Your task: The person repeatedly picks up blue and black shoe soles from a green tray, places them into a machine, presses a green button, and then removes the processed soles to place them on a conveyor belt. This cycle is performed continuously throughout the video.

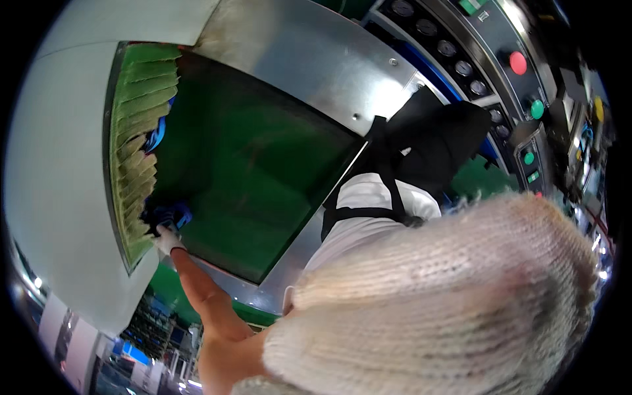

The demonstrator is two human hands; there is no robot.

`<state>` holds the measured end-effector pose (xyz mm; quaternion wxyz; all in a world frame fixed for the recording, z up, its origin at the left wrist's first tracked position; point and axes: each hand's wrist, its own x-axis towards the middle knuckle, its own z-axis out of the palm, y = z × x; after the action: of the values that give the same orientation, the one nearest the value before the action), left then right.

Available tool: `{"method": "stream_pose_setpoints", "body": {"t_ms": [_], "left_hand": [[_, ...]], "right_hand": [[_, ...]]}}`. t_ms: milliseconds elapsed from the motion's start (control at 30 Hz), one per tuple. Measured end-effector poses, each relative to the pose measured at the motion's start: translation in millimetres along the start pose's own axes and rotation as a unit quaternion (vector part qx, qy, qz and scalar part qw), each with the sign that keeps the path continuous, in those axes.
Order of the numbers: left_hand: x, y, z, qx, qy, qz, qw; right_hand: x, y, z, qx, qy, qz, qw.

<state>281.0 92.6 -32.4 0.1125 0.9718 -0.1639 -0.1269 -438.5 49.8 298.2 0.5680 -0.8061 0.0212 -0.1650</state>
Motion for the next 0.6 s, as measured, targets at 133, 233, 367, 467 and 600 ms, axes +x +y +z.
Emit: {"method": "stream_pose_setpoints", "body": {"t_ms": [133,233,367,467,600], "left_hand": [[22.1,-27.8,31.7,0.086,0.059,0.017,0.994],[28.1,-24.1,30.9,0.126,0.093,0.017,0.987],[33.7,-7.5,20.3,0.161,0.134,0.041,0.977],[20.7,-34.4,-0.5,0.166,0.132,0.083,0.974],[-101.9,38.0,-14.1,0.127,0.074,0.311,0.939]], "right_hand": [[8.4,1.6,4.9,0.01,-0.032,0.037,0.999],[11.8,2.8,2.3,-0.022,-0.02,0.059,0.998],[21.2,8.3,-2.8,-0.08,0.013,0.067,0.994],[23.8,11.2,-14.2,-0.137,0.018,0.066,0.988],[-2.6,11.3,-39.1,-0.217,0.102,0.103,0.965]]}}
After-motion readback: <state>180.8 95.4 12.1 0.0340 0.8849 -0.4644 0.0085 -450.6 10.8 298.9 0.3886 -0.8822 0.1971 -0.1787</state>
